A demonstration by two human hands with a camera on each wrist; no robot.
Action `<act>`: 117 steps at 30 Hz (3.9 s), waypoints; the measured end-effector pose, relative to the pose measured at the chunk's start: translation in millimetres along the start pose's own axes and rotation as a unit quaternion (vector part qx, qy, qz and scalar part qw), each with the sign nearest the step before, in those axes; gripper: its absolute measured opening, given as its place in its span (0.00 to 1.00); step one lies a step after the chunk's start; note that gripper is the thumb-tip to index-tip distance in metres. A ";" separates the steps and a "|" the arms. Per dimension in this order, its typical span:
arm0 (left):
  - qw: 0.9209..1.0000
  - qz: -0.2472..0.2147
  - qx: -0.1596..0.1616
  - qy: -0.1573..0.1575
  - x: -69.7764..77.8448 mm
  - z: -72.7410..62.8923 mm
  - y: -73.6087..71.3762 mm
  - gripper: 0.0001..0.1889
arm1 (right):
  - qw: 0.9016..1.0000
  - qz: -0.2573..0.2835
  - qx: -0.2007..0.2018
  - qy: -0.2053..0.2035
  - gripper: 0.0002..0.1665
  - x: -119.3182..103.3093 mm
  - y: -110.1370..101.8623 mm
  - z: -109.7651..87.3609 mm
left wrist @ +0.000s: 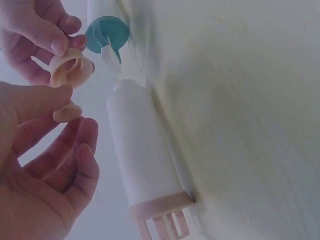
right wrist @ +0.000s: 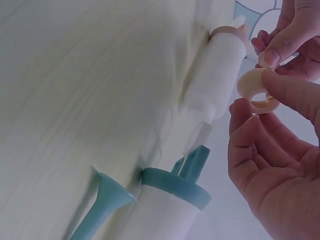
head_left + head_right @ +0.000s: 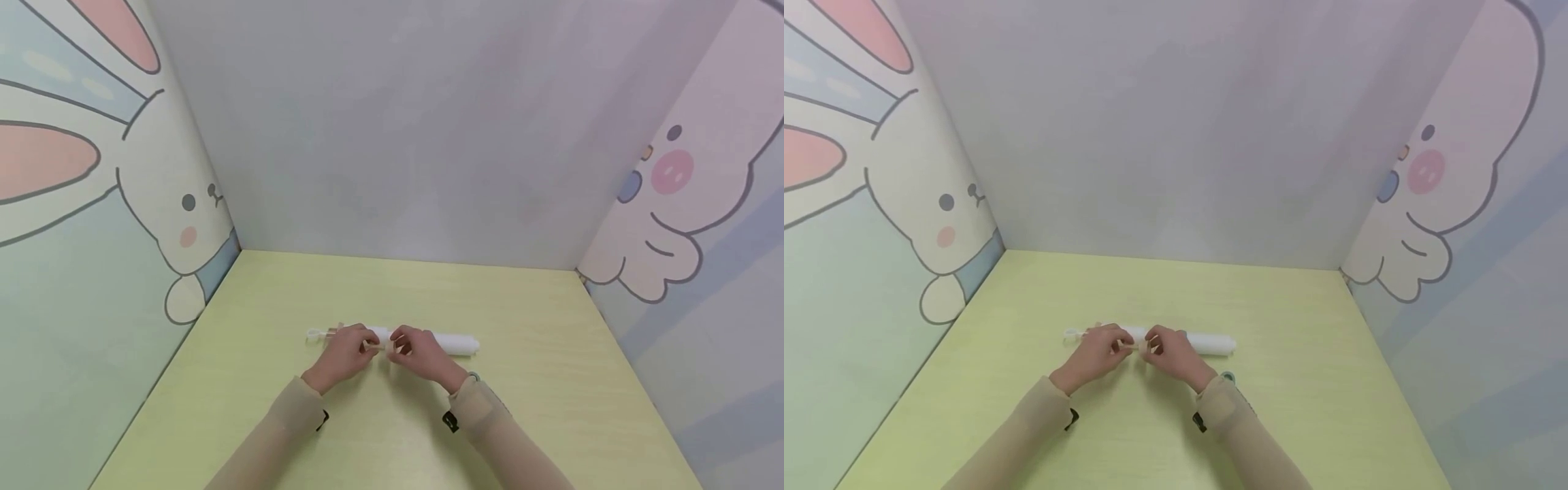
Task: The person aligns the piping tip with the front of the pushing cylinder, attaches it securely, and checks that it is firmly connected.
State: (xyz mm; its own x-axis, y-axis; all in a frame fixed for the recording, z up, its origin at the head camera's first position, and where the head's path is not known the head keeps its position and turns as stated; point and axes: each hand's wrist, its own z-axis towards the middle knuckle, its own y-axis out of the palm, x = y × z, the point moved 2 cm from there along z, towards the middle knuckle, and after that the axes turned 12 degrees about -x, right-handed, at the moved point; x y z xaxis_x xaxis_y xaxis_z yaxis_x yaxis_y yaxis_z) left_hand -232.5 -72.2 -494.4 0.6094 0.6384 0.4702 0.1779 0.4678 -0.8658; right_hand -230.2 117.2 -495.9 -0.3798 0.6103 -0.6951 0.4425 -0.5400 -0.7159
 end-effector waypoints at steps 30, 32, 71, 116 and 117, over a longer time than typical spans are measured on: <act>0.983 -0.178 0.046 -0.013 9.8 9.9 18.2 0.07 | 0.994 0.093 0.053 -0.001 0.16 5.9 0.9 -3.2; 0.980 -0.191 0.051 -0.013 10.9 9.6 18.8 0.07 | 0.994 0.098 0.054 0.000 0.15 7.4 1.1 -3.3; 0.979 -0.179 0.097 0.030 10.3 7.8 22.8 0.03 | 0.989 0.145 0.017 -0.033 0.17 1.1 -6.0 -10.9; 0.992 0.058 0.053 -0.096 -46.9 5.1 4.4 0.31 | 0.992 0.128 -0.002 0.004 0.23 14.6 -12.5 -15.1; 0.992 0.058 0.051 -0.099 -48.7 4.8 5.4 0.31 | 0.991 0.130 -0.003 0.004 0.23 14.4 -12.3 -15.4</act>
State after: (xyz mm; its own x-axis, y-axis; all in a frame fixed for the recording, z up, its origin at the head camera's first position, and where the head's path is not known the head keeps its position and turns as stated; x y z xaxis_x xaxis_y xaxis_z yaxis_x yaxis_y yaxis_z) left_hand -264.9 -97.8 -521.2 0.4560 0.7945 0.4011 0.0304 0.4365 -0.8992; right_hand -228.5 141.6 -496.2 -0.2451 0.4551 -0.8561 0.5292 -0.6771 -0.5114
